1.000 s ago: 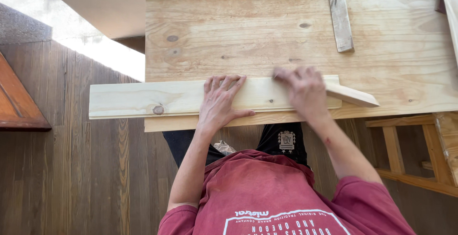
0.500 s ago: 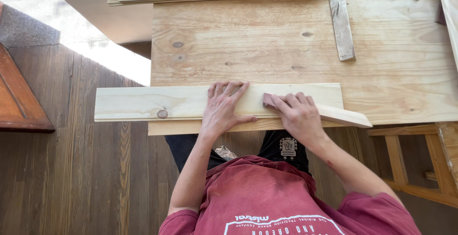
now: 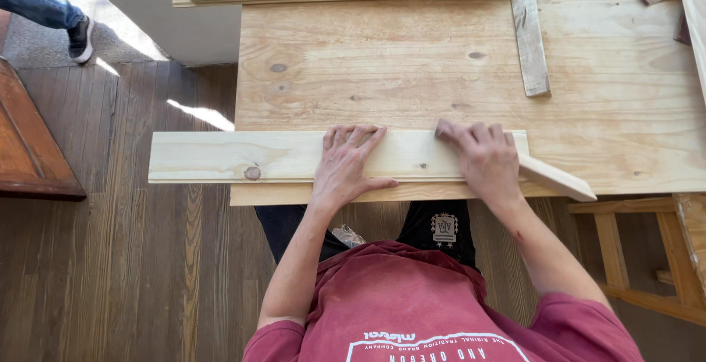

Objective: The person sands the surface and edges of a wooden board using a sanding block, moving the block back and forth along the wood.

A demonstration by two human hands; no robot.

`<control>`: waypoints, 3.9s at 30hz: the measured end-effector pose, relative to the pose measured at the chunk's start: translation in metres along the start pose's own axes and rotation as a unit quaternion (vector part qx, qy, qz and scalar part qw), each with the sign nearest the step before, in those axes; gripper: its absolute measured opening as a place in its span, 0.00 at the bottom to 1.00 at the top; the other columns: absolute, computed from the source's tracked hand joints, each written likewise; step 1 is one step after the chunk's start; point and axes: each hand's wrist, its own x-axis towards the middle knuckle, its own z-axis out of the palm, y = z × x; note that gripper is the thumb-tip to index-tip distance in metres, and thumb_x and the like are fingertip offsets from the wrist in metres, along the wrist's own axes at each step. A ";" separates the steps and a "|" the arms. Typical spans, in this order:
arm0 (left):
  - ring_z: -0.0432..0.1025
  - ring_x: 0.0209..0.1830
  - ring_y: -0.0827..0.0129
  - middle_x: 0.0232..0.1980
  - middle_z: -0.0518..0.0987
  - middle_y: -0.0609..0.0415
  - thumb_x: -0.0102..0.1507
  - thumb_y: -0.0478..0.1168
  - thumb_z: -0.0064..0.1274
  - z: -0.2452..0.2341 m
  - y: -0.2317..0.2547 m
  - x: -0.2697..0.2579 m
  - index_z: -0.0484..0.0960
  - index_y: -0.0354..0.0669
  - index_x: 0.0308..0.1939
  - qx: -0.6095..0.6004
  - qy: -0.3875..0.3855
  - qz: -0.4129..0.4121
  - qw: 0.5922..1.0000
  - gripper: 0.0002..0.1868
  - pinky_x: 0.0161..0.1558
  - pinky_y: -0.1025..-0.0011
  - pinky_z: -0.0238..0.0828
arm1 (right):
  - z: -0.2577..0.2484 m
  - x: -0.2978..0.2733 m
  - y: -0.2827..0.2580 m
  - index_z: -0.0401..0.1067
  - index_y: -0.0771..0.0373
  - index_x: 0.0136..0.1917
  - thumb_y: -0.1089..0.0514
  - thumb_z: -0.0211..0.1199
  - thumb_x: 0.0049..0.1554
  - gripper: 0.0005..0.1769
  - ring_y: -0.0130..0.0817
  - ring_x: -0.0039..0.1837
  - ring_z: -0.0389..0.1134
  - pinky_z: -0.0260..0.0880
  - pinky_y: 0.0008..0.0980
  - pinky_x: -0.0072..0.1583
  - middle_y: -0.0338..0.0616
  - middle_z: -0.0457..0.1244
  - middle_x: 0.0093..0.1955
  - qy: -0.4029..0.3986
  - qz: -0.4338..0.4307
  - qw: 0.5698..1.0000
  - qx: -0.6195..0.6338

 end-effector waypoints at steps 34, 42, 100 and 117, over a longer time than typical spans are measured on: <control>0.66 0.89 0.51 0.84 0.79 0.61 0.57 0.82 0.74 -0.003 0.003 -0.001 0.78 0.60 0.93 0.003 -0.003 0.005 1.000 0.65 0.95 0.37 0.46 | -0.013 -0.006 -0.057 0.87 0.36 0.78 0.47 0.70 0.74 0.21 0.43 0.62 0.74 0.78 0.48 0.61 0.35 0.70 0.56 0.007 -0.018 0.998 0.068; 0.65 0.90 0.51 0.84 0.79 0.61 0.58 0.82 0.74 -0.004 0.004 -0.001 0.78 0.59 0.93 0.004 -0.007 0.006 1.000 0.65 0.95 0.38 0.47 | 0.031 0.029 -0.026 0.88 0.41 0.76 0.43 0.75 0.73 0.20 0.45 0.63 0.74 0.77 0.49 0.62 0.38 0.70 0.58 0.030 0.054 0.998 0.007; 0.68 0.88 0.56 0.81 0.81 0.56 0.55 0.81 0.75 -0.001 0.007 -0.002 0.80 0.58 0.92 0.015 0.018 -0.004 1.000 0.66 0.97 0.43 0.49 | -0.015 -0.003 -0.046 0.92 0.36 0.72 0.43 0.78 0.70 0.18 0.43 0.60 0.76 0.78 0.47 0.60 0.35 0.72 0.53 0.030 0.031 0.991 0.128; 0.70 0.87 0.58 0.82 0.82 0.59 0.53 0.84 0.75 0.007 0.005 -0.003 0.82 0.61 0.90 0.036 0.039 -0.004 0.999 0.67 0.95 0.48 0.54 | 0.022 0.011 -0.028 0.92 0.33 0.70 0.38 0.81 0.69 0.17 0.39 0.61 0.74 0.76 0.43 0.63 0.32 0.68 0.52 0.095 0.067 0.989 0.097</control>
